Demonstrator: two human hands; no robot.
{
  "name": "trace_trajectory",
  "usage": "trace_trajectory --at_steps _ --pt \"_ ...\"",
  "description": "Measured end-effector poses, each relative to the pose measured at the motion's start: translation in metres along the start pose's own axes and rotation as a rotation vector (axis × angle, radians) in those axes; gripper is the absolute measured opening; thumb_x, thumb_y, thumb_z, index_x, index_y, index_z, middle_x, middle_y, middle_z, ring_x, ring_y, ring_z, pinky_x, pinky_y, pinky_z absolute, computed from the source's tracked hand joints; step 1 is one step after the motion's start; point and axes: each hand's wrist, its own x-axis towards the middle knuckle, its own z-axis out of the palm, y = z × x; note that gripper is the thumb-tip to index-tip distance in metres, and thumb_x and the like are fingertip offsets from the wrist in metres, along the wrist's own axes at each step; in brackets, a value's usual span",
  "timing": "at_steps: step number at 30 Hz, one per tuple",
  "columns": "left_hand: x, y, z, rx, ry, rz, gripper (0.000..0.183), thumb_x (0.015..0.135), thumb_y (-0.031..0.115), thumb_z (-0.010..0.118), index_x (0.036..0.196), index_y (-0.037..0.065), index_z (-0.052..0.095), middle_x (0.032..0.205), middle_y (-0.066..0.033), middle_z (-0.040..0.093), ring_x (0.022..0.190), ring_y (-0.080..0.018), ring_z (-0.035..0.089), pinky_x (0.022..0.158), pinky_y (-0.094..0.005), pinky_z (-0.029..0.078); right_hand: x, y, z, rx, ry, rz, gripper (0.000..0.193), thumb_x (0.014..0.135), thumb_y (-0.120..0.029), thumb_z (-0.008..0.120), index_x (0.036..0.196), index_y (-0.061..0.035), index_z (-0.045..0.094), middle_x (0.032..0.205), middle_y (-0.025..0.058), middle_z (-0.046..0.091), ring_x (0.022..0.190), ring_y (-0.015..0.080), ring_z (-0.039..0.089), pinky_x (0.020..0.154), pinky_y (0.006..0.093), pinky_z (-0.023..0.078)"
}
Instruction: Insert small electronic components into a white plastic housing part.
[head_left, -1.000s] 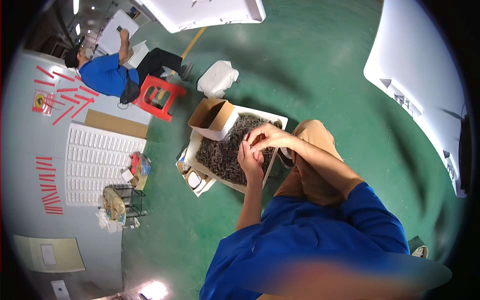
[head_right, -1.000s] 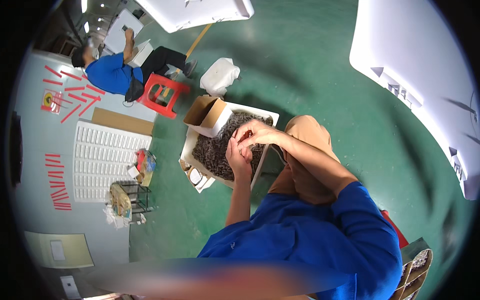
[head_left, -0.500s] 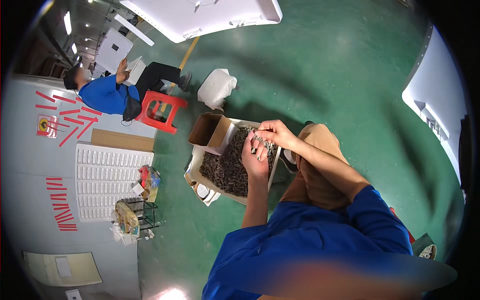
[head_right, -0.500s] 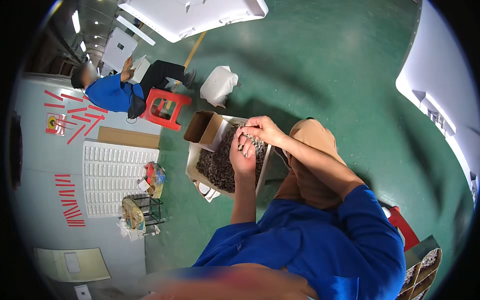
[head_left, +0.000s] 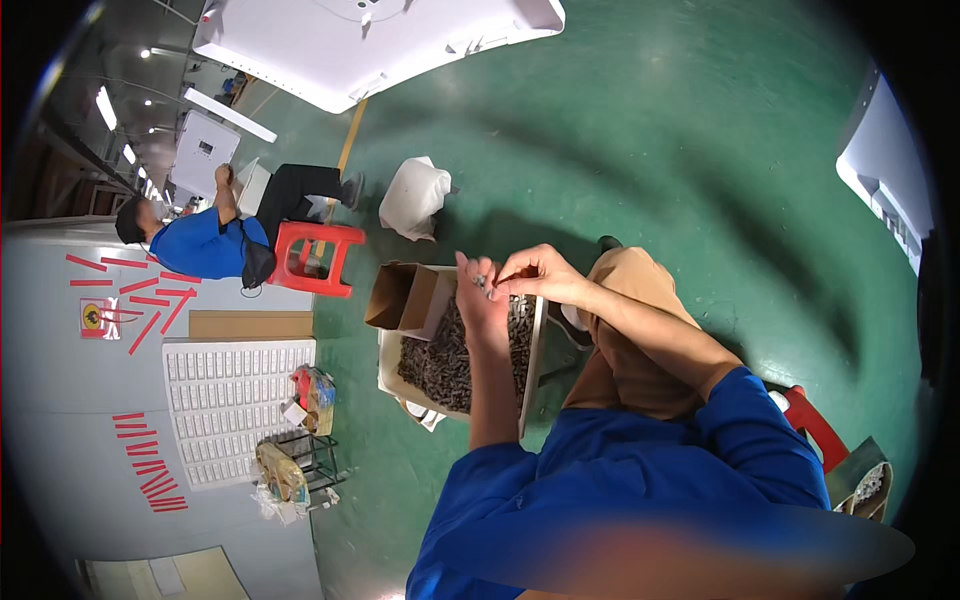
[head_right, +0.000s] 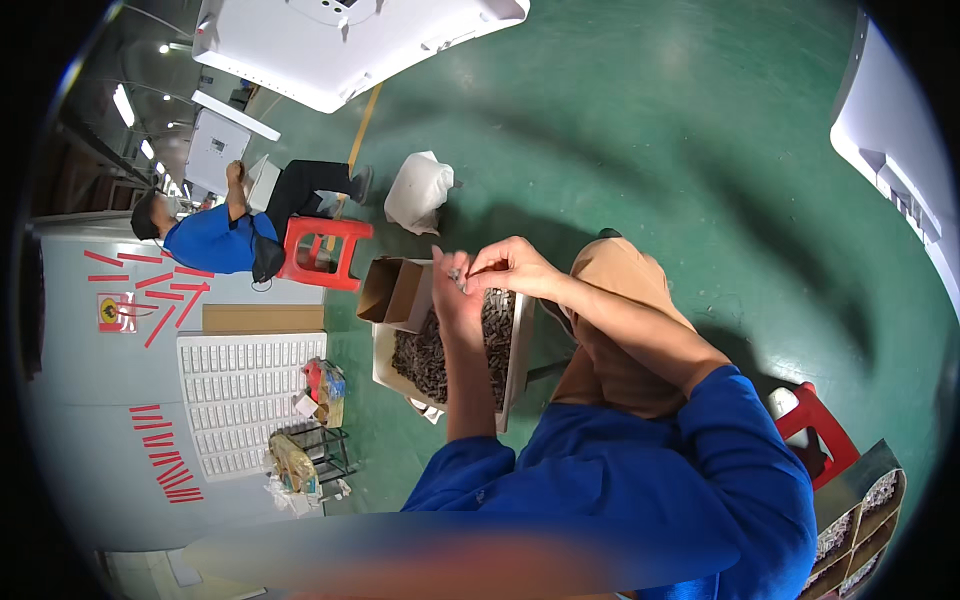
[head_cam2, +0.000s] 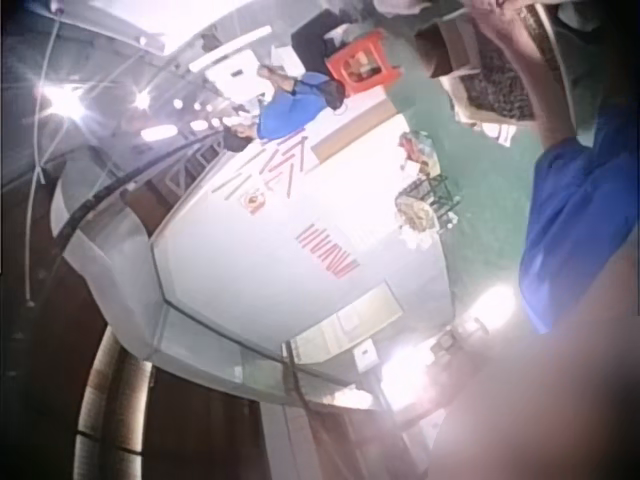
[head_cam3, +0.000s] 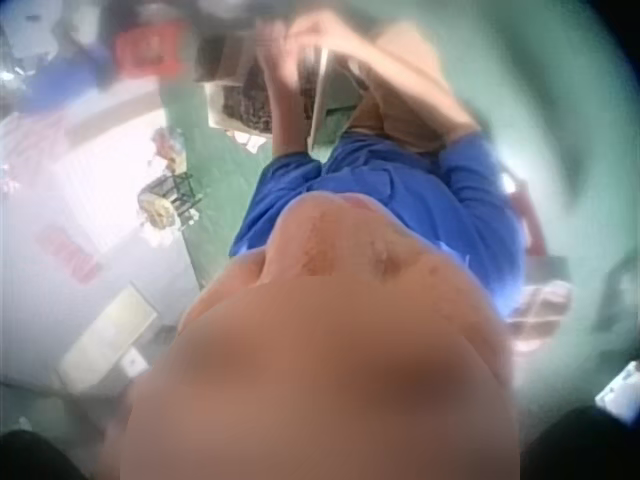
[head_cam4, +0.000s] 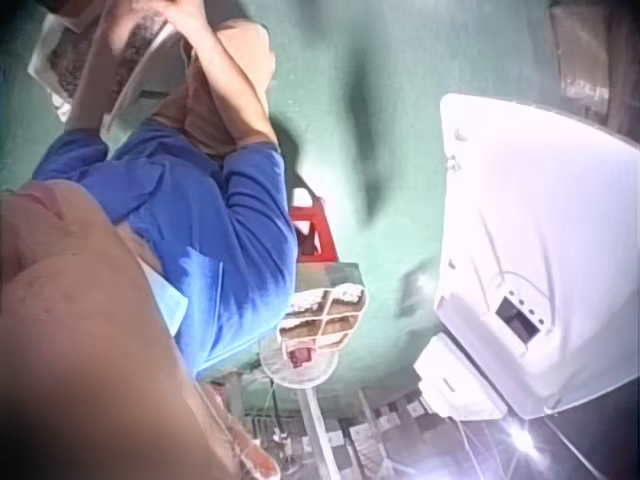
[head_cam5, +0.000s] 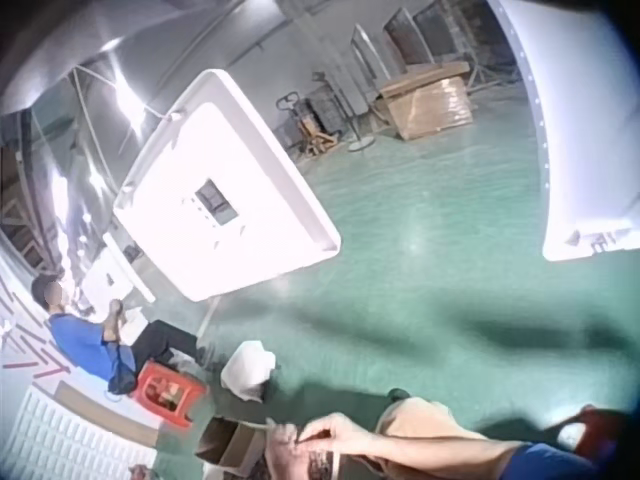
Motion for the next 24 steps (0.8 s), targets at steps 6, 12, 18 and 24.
trace_trajectory --at_steps 6,12,18,24 --pt "0.14 0.066 0.015 -0.08 -0.166 0.06 0.015 0.092 0.02 0.052 0.092 0.006 0.055 0.065 -0.0002 0.047 0.055 -0.0098 0.043 0.048 -0.0217 0.034 0.0 -0.013 0.003 -0.163 0.097 -0.049 0.009 0.079 -0.009 0.069 0.082 -0.0005 0.066 0.071 0.0001 0.063 0.066 0.0053 0.054 0.061 0.0216 0.044" --pt "0.207 0.147 0.037 -0.039 -0.603 -0.109 0.068 0.092 0.05 0.041 0.137 0.001 0.028 0.06 -0.0007 0.037 0.05 -0.0086 0.032 0.045 -0.0216 0.031 0.014 0.014 0.02 -0.278 0.081 -0.181 0.016 0.074 -0.02 0.071 0.074 -0.0048 0.067 0.063 0.0061 0.063 0.059 0.0097 0.056 0.053 0.0291 0.044" --pt "0.238 0.144 0.096 0.201 -0.453 -0.061 0.053 0.089 0.052 0.046 0.064 0.008 0.033 0.053 -0.0023 0.029 0.038 -0.0115 0.026 0.034 -0.0237 0.022 0.026 0.039 -0.004 -0.291 0.122 -0.195 0.017 0.068 -0.021 0.072 0.071 -0.0049 0.068 0.061 0.005 0.062 0.057 0.0135 0.058 0.051 0.0298 0.043" --pt "0.234 0.06 0.122 0.263 -0.375 -0.086 0.048 0.094 0.047 0.039 0.065 0.009 0.035 0.053 -0.0021 0.029 0.039 -0.0125 0.026 0.035 -0.0233 0.024 0.008 0.006 -0.02 -0.497 0.235 -0.145 0.018 0.065 -0.022 0.072 0.066 -0.0044 0.068 0.062 0.0071 0.064 0.056 0.0174 0.061 0.05 0.0316 0.044"
